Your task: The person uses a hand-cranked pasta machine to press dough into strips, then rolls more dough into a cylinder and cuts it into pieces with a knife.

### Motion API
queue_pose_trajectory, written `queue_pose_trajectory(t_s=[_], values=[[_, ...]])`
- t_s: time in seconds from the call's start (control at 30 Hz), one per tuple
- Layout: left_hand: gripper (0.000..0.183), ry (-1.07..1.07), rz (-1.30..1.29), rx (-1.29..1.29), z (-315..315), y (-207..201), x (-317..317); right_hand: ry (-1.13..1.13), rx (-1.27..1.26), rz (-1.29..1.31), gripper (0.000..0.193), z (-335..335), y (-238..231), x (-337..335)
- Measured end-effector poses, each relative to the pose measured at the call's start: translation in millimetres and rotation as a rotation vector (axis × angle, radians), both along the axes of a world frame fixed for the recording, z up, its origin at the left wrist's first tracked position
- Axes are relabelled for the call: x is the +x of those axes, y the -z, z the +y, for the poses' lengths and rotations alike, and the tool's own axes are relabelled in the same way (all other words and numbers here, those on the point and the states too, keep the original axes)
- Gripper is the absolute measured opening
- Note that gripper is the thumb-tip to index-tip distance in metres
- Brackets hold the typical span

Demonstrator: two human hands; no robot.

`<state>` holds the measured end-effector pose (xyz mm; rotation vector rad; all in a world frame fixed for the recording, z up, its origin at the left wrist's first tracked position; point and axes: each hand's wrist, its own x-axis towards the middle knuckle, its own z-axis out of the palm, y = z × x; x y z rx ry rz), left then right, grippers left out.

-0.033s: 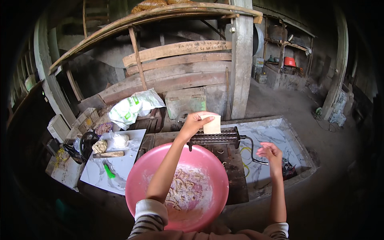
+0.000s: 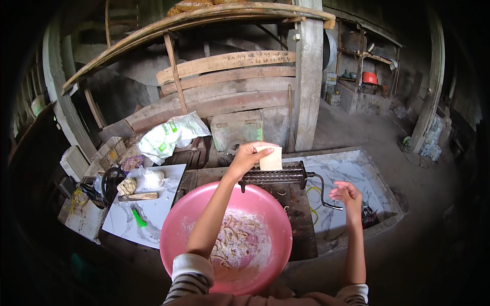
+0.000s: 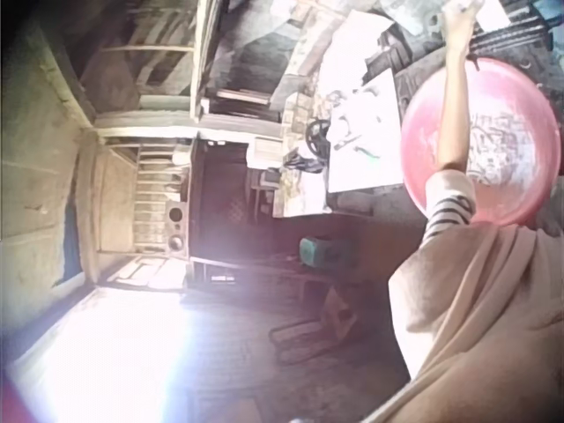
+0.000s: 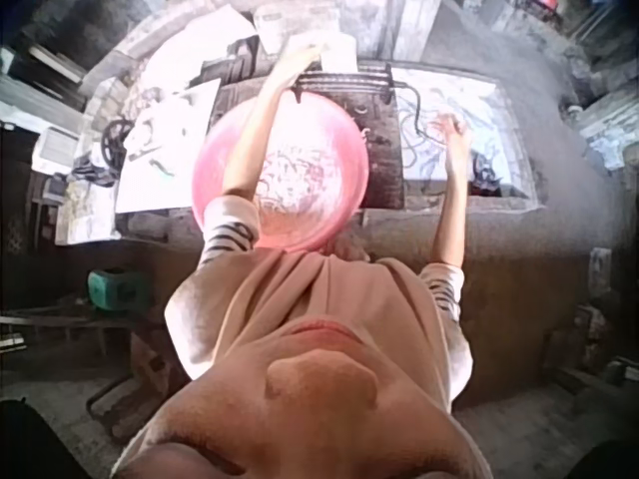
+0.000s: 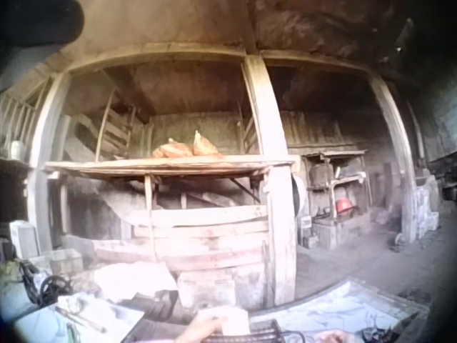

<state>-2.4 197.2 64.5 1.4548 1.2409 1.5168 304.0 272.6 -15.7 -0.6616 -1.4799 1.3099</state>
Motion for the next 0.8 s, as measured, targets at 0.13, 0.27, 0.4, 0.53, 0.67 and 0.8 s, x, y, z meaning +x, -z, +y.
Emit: queue_pose_trajectory(t_s=[0.13, 0.27, 0.4, 0.53, 0.67, 0.8], values=[[0.025, 0.036, -0.007, -0.006, -1, 4, -4, 0.029, -0.028, 0.017, 0.020, 2, 7, 3], [0.025, 0.046, 0.004, 0.006, -1, 7, -6, 0.040, -0.032, -0.008, 0.019, 6, 16, 5], [0.025, 0.050, 0.020, 0.022, -4, 5, -5, 0.043, -0.042, -0.017, 0.019, 7, 21, 8], [0.025, 0.045, -0.008, 0.000, -4, 6, -7, 0.040, -0.047, -0.029, 0.019, 9, 25, 9], [0.025, 0.036, 0.000, -0.029, -3, 3, -8, 0.035, -0.042, -0.062, 0.020, 9, 24, 10], [0.025, 0.041, 0.010, -0.026, -3, 5, -7, 0.034, -0.031, -0.091, 0.021, 11, 28, 11]])
